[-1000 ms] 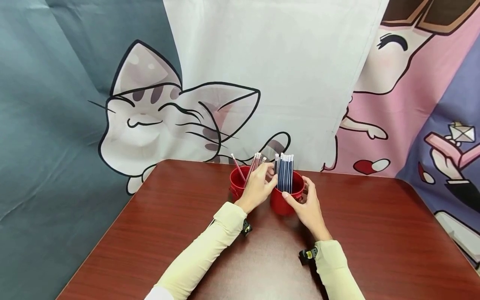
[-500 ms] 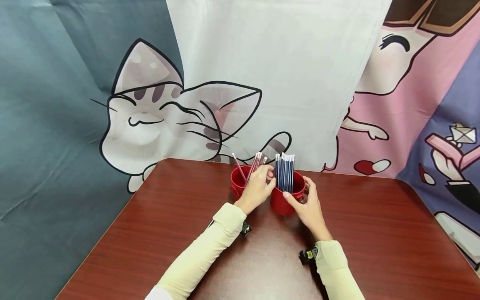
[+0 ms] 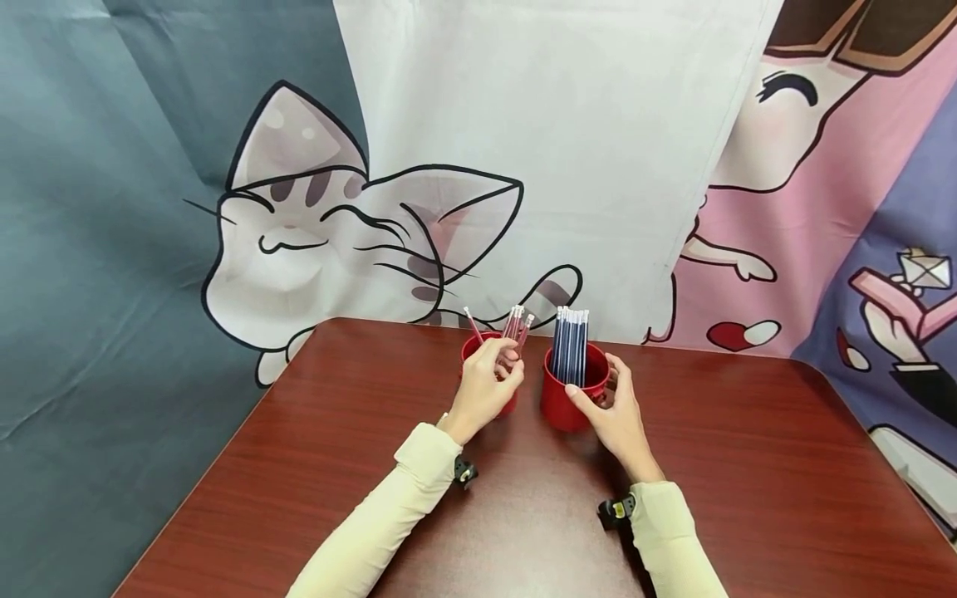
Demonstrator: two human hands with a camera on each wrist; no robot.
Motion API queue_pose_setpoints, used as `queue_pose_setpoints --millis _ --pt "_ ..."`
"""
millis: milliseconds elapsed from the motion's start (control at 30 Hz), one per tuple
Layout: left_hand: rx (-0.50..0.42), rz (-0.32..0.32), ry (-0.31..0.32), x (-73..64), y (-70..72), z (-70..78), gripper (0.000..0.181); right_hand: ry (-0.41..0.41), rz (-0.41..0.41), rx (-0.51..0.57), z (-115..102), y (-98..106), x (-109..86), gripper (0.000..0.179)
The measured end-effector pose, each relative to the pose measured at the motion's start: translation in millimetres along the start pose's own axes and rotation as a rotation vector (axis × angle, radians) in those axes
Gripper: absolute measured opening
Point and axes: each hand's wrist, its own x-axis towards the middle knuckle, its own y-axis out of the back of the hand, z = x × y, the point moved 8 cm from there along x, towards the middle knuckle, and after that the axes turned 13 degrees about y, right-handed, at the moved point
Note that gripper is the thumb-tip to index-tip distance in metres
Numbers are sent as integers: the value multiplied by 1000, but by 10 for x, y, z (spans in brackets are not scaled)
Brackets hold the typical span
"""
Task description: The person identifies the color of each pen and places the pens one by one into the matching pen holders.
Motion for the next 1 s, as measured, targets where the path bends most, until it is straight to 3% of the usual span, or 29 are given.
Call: queue_pose_setpoints --millis 200,367,500,600,800,933,1000 --pt "-10 71 -33 -99 267 -129 19 -23 -5 5 37 6 -38 73" --pt "11 102 71 -143 436 -357 31 -31 -12 5 210 0 -34 74" --pt "25 23 222 -143 449 -555 49 -30 -11 -16 362 10 -29 74" --pt "-19 -67 340 -130 415 -680 61 -19 -13 -36 395 26 -14 75" --pt "-140 -196 510 -143 349 -856 63 20 0 -116 337 57 31 77" --pt "-187 -232 541 -153 353 -872 61 160 103 -269 109 121 58 82" --pt "-189 -238 544 -161 366 -875 61 294 178 -320 -102 139 63 82"
